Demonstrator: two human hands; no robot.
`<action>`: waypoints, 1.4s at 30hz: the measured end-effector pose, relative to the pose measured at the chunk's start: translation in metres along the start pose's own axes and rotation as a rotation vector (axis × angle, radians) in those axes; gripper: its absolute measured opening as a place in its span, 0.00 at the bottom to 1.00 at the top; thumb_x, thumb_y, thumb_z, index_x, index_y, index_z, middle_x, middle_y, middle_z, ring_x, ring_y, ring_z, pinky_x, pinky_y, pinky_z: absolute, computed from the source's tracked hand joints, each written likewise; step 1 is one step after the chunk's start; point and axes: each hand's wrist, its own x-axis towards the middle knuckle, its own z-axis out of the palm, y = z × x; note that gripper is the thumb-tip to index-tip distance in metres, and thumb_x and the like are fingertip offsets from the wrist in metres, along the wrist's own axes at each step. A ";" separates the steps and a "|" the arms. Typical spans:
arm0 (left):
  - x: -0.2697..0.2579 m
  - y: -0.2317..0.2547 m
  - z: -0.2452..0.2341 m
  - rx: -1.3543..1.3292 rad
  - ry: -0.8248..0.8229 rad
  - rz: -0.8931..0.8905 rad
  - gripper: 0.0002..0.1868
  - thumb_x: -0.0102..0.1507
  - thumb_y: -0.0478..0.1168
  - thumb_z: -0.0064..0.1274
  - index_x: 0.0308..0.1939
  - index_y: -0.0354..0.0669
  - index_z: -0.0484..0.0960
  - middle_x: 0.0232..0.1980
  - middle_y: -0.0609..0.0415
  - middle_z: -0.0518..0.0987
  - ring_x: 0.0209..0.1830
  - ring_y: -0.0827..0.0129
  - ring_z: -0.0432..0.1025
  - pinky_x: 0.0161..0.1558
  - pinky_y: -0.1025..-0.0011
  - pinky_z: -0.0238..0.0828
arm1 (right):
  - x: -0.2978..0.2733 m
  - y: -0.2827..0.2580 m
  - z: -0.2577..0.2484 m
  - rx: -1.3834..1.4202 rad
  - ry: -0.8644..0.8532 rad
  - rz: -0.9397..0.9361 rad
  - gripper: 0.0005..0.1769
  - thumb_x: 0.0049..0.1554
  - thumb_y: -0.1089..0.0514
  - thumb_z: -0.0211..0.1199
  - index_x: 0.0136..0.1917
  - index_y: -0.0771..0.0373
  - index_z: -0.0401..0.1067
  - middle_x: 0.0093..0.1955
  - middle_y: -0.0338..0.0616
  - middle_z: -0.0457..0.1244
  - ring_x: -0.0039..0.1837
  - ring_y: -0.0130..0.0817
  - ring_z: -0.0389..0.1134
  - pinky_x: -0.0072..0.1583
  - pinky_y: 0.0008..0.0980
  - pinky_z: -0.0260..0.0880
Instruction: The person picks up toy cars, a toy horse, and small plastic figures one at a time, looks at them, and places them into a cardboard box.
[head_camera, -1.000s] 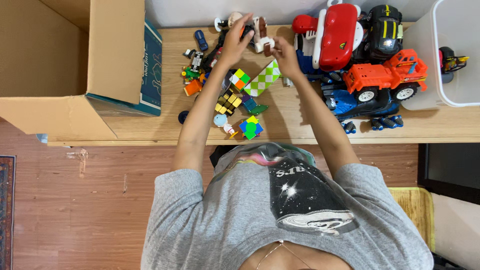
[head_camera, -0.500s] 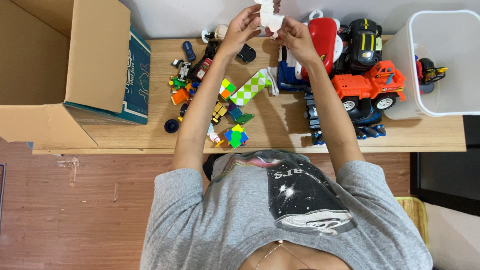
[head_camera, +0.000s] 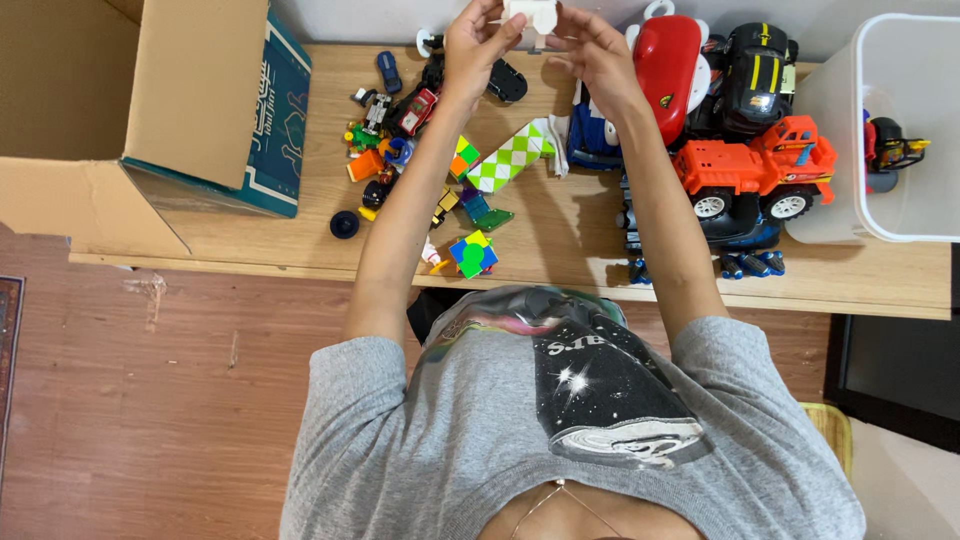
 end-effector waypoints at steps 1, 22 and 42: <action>-0.004 0.001 -0.004 -0.016 0.023 0.014 0.21 0.67 0.39 0.64 0.60 0.34 0.78 0.57 0.50 0.83 0.51 0.72 0.78 0.53 0.73 0.79 | -0.002 -0.002 0.001 0.000 -0.003 0.003 0.24 0.66 0.70 0.50 0.75 0.62 0.64 0.74 0.43 0.63 0.72 0.36 0.69 0.69 0.34 0.75; -0.017 0.019 0.013 0.105 -0.067 0.155 0.18 0.72 0.41 0.58 0.63 0.39 0.80 0.60 0.55 0.82 0.55 0.73 0.73 0.55 0.73 0.75 | -0.017 -0.019 0.044 0.308 -0.040 -0.045 0.24 0.72 0.46 0.49 0.71 0.65 0.66 0.69 0.47 0.66 0.72 0.37 0.69 0.73 0.38 0.74; -0.017 0.027 0.015 0.180 -0.272 0.186 0.38 0.68 0.46 0.67 0.78 0.41 0.66 0.76 0.52 0.72 0.80 0.62 0.64 0.81 0.58 0.61 | -0.009 -0.026 0.053 0.349 -0.072 -0.007 0.29 0.71 0.39 0.44 0.71 0.63 0.63 0.63 0.44 0.66 0.64 0.35 0.69 0.68 0.38 0.75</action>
